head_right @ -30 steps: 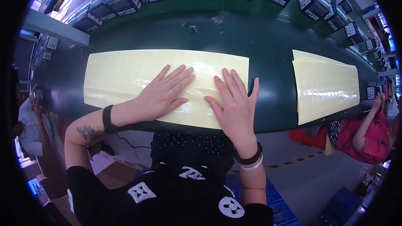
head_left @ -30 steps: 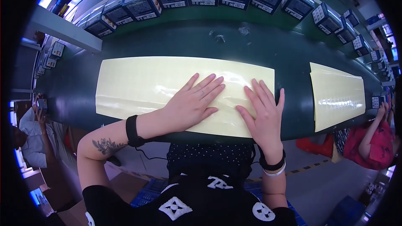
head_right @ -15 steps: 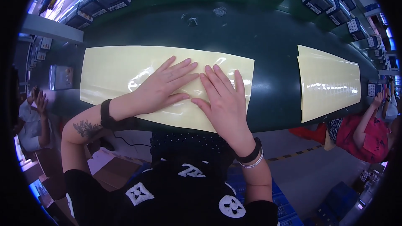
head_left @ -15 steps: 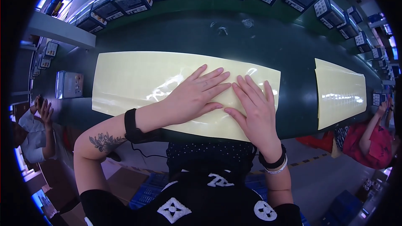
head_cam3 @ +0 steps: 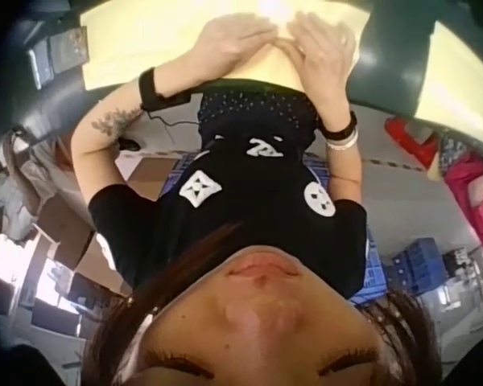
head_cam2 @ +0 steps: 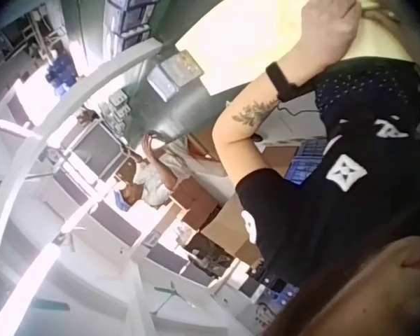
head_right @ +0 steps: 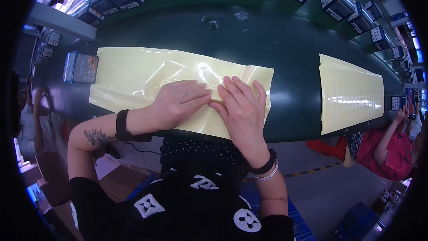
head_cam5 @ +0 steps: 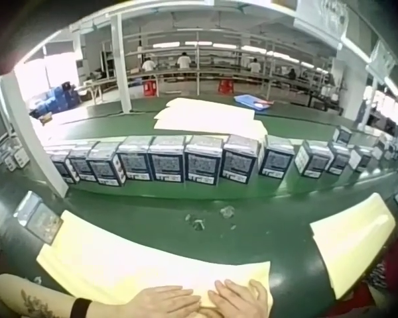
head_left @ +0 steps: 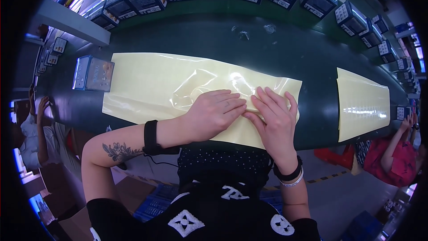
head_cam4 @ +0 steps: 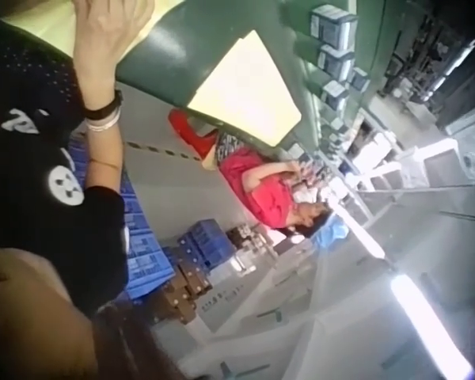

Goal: The person peels circular stickers from a yellow backing sheet by hand and presses them onto the top of blue boxes on a conveyor belt, repeating the process for several boxes.

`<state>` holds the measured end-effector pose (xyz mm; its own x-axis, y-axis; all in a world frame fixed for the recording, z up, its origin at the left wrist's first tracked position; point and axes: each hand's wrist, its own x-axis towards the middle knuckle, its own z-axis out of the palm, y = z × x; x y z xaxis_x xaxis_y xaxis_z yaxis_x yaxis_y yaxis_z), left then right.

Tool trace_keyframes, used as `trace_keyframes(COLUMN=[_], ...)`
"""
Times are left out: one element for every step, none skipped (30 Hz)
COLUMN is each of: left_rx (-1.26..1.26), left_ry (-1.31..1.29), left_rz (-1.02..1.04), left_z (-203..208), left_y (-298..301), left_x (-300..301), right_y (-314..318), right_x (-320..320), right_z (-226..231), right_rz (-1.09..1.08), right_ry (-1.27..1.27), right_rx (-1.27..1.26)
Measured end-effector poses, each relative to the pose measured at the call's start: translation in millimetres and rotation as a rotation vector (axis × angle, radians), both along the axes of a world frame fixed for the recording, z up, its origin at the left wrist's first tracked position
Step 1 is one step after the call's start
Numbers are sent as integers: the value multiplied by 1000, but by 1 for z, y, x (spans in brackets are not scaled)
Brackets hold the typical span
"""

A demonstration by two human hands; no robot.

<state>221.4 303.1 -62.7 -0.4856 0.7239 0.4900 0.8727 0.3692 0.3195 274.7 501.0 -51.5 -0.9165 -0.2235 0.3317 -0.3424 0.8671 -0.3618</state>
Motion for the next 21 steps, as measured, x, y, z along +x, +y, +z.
trace_keyframes(left_rx=[9,6,39,71,102,98,98,99,100,97,81,66,52,50,29,14,10,3,-80,-160,-189], left_ry=[16,25,14,4,-7,1,-36,-73,-110,-104,-205,-307,-408,-399,-459,-525,-614,-699,-578,-455,-310], left_rz=[6,11,10,9,8,11,24,37,49,50,38,25,8,7,-42,-103,-113,-108,16,142,237], left_z=[0,2,3,5,6,6,6,6,7,9,13,17,23,30,40,50,61,77,91,99,103], left_y=[0,1,2,4,6,8,10,12,12,12,11,10,9,7,5,2,0,-5,-9,-16,-21], left_x=[0,0,0,0,0,1,3,3,3,2,0,-3,-8,-18,-36,-56,-81,-106,-126,-144,-160], right_y=[0,0,1,3,4,5,6,7,7,7,7,8,7,7,7,8,10,11,12,12,12], right_x=[-1,-1,0,0,1,1,1,2,2,4,4,4,3,1,-1,0,2,3,5,4,3], right_z=[0,1,1,2,3,3,2,2,2,3,4,5,5,5,5,5,4,5,5,3,3], right_rz=[-2,4,-1,-6,-10,-7,-8,-9,-12,-11,-1,8,12,11,7,-7,-22,-20,-21,-17,-22], right_ry=[-9,0,-8,-15,-23,-16,-18,-21,-24,-18,-36,-55,-72,-63,-60,-63,-69,-65,-65,-63,-62], right_rx=[-4,-7,-6,-5,-4,-9,-3,3,9,6,-9,-23,-36,-38,-40,-34,-28,-28,-29,-29,-27])
